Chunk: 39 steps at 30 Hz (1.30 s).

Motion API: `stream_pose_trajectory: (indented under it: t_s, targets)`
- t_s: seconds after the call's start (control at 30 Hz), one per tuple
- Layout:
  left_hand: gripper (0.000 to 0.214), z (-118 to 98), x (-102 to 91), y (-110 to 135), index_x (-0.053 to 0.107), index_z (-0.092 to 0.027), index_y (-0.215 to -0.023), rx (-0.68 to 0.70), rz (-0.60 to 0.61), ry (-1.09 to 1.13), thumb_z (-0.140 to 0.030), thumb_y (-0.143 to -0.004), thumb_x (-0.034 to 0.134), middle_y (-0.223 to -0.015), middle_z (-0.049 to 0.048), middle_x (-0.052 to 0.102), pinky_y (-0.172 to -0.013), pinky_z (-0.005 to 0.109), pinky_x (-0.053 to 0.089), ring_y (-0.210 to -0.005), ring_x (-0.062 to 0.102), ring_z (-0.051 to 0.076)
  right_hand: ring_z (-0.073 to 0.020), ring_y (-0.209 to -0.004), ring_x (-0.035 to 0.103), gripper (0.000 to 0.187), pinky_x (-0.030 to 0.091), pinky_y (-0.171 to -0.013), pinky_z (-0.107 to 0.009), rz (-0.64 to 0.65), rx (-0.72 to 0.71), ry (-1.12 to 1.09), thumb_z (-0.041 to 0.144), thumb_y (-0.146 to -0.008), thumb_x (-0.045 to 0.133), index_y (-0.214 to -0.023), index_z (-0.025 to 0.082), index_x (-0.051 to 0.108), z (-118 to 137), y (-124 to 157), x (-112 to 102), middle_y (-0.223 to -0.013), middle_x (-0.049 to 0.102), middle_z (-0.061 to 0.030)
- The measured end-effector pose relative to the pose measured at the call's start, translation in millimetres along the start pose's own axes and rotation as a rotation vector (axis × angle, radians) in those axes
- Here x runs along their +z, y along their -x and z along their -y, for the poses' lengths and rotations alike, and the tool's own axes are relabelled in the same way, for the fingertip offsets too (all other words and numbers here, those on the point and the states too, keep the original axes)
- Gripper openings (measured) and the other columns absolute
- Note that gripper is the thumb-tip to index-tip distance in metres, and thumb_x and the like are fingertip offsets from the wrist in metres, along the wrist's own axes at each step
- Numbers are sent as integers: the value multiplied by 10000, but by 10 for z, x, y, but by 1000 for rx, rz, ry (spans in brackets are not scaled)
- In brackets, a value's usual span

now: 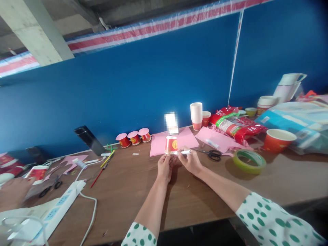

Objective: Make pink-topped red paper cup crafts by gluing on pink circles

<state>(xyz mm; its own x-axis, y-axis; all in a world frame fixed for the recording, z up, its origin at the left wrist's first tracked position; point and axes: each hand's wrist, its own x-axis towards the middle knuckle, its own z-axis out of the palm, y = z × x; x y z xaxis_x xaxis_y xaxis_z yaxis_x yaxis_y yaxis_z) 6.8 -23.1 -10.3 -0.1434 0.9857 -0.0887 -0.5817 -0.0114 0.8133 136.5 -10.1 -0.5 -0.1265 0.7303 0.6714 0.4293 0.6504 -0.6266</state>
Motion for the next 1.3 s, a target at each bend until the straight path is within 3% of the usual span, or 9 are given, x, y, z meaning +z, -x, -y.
stream_pose_trajectory:
  t_s: [1.3]
  targets:
    - [199,42,-63,-34,598,-125,-744,0,29,-21,-266,-661,712,-774,72,698,-773,261,507,-761,665,140,-121,-538,519,141,386,-541,-219,-60,-31,47,244,-867,441,-750,191,498,-10,-29,-25,-607,556,1]
